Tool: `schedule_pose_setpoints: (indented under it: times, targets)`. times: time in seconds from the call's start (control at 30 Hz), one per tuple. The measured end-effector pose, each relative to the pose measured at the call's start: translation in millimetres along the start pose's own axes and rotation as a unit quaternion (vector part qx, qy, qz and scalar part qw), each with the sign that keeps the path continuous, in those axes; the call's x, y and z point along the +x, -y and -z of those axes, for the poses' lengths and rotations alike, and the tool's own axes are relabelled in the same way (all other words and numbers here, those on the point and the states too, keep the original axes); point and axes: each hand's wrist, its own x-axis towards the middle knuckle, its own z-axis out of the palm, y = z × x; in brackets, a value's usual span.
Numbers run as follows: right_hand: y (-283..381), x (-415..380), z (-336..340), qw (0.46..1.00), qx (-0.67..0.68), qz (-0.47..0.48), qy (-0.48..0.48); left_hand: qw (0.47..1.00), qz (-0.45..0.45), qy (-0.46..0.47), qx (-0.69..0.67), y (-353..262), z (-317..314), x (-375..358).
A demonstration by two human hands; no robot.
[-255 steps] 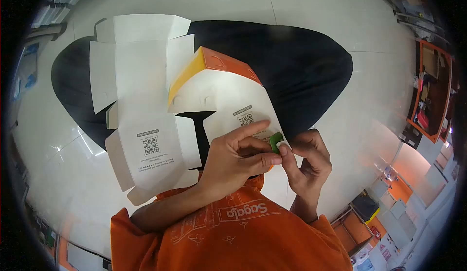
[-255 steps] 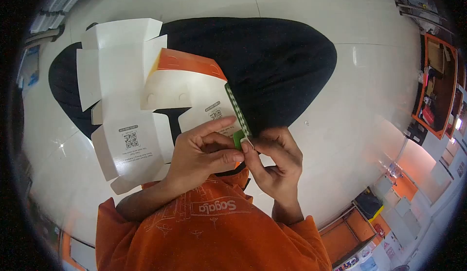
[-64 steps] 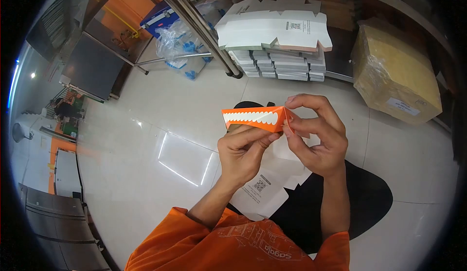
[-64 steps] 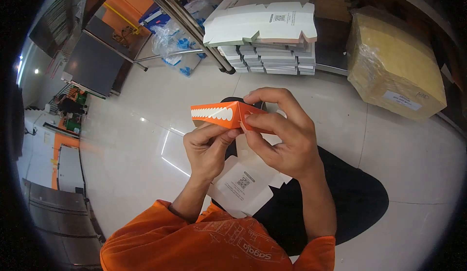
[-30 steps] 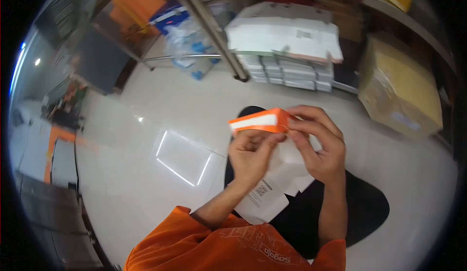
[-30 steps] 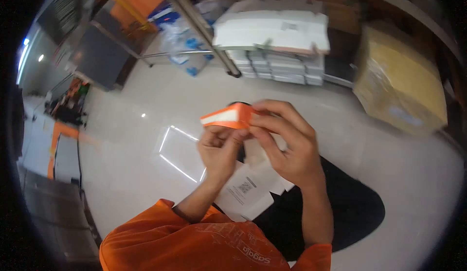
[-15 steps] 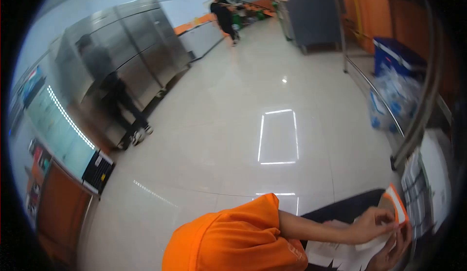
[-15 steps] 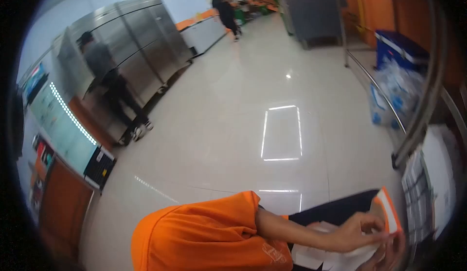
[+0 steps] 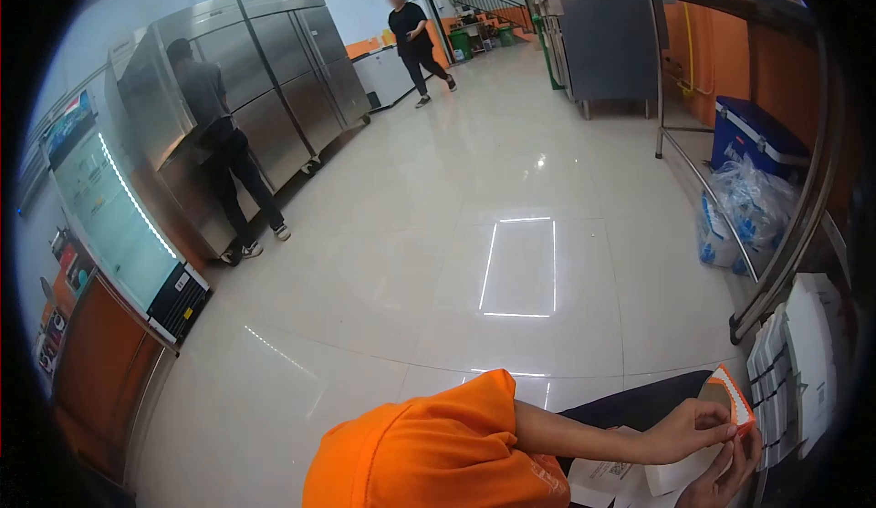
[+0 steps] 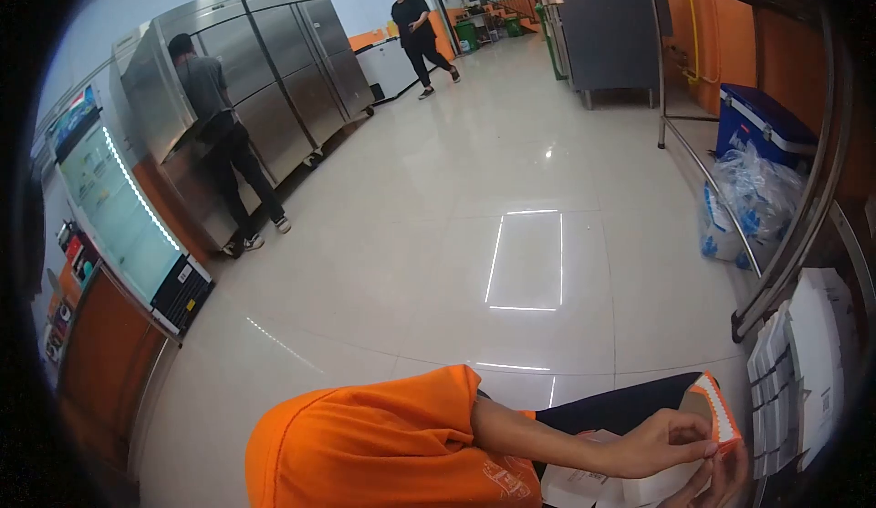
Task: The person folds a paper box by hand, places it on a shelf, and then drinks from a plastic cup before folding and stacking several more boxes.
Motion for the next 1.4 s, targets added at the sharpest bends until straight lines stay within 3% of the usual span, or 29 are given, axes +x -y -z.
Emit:
schedule_pose_setpoints:
  times: [0.27,0.37,0.43,0.47,0.53,0.6,0.67,0.77,0.8,0.87,0.9,0.93,1.07,1.17,1.27,1.33,1.4]
  targets:
    - [-0.8,1.4,5.3,0.999,-0.040,0.017,0.015,0.998,-0.035,0.020,0.053,-2.2,-3.0,-2.0]
    - [-11.7,-7.4,9.7,0.999,-0.026,-0.019,0.012,0.995,-0.029,0.030,0.086,-0.3,-3.1,-0.9]
    - [-44.1,-25.7,20.8,0.992,-0.046,-0.042,0.113,0.996,-0.046,0.033,0.073,4.6,-3.4,0.6]
    - [-43.3,-28.4,17.4,0.991,-0.049,-0.044,0.113,0.996,-0.043,0.034,0.071,5.6,-3.2,1.2]
    - [-42.3,-31.8,11.2,0.994,0.004,-0.092,0.063,0.999,0.000,0.037,-0.019,7.8,-3.1,4.0]
    - [-38.0,-31.9,11.2,0.992,-0.024,-0.112,0.057,0.999,0.006,0.021,-0.035,17.2,-2.7,7.7]
    - [-41.1,-35.2,11.9,0.992,-0.029,-0.115,0.048,0.999,0.021,-0.003,0.028,24.5,-0.2,12.5]
    - [-42.6,-31.1,12.5,0.995,-0.028,-0.098,0.016,0.999,0.031,-0.015,0.008,36.7,-0.9,16.5]
    - [-44.6,-30.5,12.9,0.996,-0.040,-0.078,-0.002,0.998,0.012,-0.027,0.052,47.3,4.2,16.3]
    - [-20.2,-15.8,19.9,0.988,-0.050,-0.147,-0.008,0.989,0.057,-0.036,0.130,23.0,-5.0,5.4]
    - [-31.5,-20.7,25.2,0.992,-0.056,-0.114,-0.006,0.970,0.062,-0.027,0.232,19.6,-4.1,8.0]
    - [-28.6,-17.4,29.6,0.991,-0.029,-0.131,-0.012,0.978,0.077,-0.057,0.185,20.7,-12.3,10.6]
    - [-49.5,-21.4,41.3,0.993,-0.067,-0.070,-0.074,0.991,-0.018,0.037,0.130,36.5,-17.4,36.4]
    - [-55.8,-24.5,52.9,0.992,-0.072,-0.071,-0.073,0.988,0.001,0.034,0.150,29.1,-38.1,49.9]
    - [-53.5,-18.7,67.2,0.992,-0.069,-0.108,0.005,0.992,0.006,0.027,0.127,21.0,-40.5,66.0]
    - [-50.6,-13.2,73.8,0.968,-0.195,-0.153,0.040,0.979,-0.065,-0.002,0.193,17.8,-44.9,78.7]
    - [-54.1,-18.4,72.6,0.959,-0.211,-0.180,0.061,0.978,-0.085,0.002,0.191,14.2,-55.8,84.5]
